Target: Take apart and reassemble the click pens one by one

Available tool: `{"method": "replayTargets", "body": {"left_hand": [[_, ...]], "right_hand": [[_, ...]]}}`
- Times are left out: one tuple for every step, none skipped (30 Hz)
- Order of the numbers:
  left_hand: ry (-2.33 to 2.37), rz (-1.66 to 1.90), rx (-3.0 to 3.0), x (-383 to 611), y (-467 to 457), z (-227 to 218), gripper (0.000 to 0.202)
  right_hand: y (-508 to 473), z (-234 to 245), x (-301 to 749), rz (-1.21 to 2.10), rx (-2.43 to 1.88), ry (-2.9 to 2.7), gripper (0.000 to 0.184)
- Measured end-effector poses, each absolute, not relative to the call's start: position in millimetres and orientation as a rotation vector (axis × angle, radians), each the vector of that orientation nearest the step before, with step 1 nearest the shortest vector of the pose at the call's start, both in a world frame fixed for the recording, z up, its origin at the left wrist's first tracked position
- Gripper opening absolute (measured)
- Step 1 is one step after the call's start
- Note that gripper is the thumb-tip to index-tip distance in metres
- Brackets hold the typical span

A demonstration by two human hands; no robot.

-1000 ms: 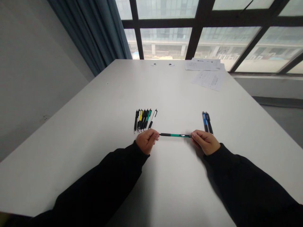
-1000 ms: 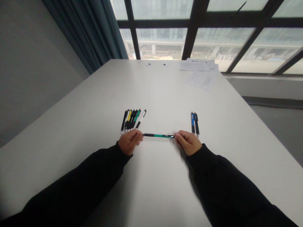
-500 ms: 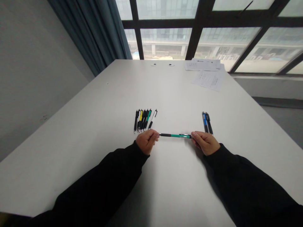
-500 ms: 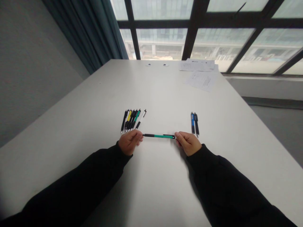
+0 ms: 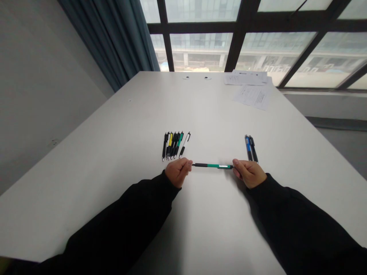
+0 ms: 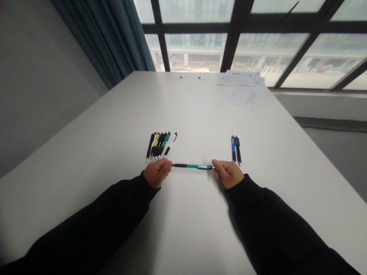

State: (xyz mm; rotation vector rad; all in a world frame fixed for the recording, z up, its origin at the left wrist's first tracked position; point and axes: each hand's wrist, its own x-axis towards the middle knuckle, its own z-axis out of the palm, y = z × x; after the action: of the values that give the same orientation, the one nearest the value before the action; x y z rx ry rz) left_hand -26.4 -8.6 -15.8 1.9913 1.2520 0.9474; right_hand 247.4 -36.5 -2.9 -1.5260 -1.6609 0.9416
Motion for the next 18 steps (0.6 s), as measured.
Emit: {"method": "replayTargets", "body": {"left_hand": [[1.248,0.936,2.006,-26.5,-8.8,-15.3,0.046],[1.240,0.928,2.021,-26.6,-8.9,-14.6,0.047],[1.230,0.921,2.036,-26.5,-9.1,-13.9,0.047],[1.225,0.916,2.048,-26.3,-9.2,-13.0,0.047],[1.219,0.908,2.057,-26.1,-9.3,-12.1,0.047],[1.212,0.898,2.060,-25.9,-9.4,-11.1,0.048],[1.200,0.876,2.053,-25.5,-9.6,-10.1,0.049],[1.178,0.841,2.038,-25.1,-9.9,-9.1,0.049],[1.150,0.794,2.015,-24.6,-10.4,-8.2,0.049],[1.118,0.742,1.985,-23.9,-11.2,-7.3,0.048],[1.084,0.689,1.951,-22.9,-12.5,-6.5,0.046],[1.051,0.638,1.914,-21.7,-14.3,-5.8,0.043],[1.016,0.598,1.876,-20.1,-16.8,-5.3,0.040],[0.977,0.567,1.838,-18.1,-19.7,-4.8,0.037],[0.933,0.541,1.800,-15.8,-23.2,-4.5,0.035],[0.883,0.517,1.762,-13.1,-26.8,-4.1,0.034],[0.834,0.493,1.722,-10.1,-30.4,-3.7,0.032],[0.789,0.465,1.676,-6.9,-33.7,-3.2,0.030]], "right_hand": [[-36.7,-3.1,247.6,0.936,-1.532,-1.656,0.061],[-36.9,-3.3,247.9,0.935,-1.536,-1.650,0.061],[-37.0,-3.6,248.3,0.937,-1.538,-1.642,0.061],[-37.1,-3.9,248.6,0.944,-1.542,-1.634,0.061],[-37.1,-4.3,248.9,0.955,-1.544,-1.624,0.061],[-37.0,-4.7,249.1,0.969,-1.544,-1.615,0.061],[-36.9,-5.3,249.2,0.982,-1.540,-1.606,0.061],[-36.6,-5.8,249.3,0.995,-1.532,-1.598,0.061],[-36.2,-6.5,249.5,1.005,-1.522,-1.591,0.060],[-35.7,-7.1,249.6,1.013,-1.511,-1.586,0.060],[-35.0,-7.7,249.8,1.018,-1.502,-1.581,0.059],[-34.2,-8.3,250.0,1.022,-1.497,-1.573,0.059],[-33.2,-8.8,250.2,1.028,-1.495,-1.558,0.058],[-32.2,-9.0,250.2,1.034,-1.494,-1.539,0.058],[-31.4,-9.0,249.8,1.042,-1.494,-1.511,0.057],[-30.9,-8.8,249.0,1.053,-1.488,-1.474,0.057],[-30.9,-8.2,247.6,1.073,-1.471,-1.426,0.056],[-31.8,-7.5,245.4,1.095,-1.440,-1.366,0.056]]}}
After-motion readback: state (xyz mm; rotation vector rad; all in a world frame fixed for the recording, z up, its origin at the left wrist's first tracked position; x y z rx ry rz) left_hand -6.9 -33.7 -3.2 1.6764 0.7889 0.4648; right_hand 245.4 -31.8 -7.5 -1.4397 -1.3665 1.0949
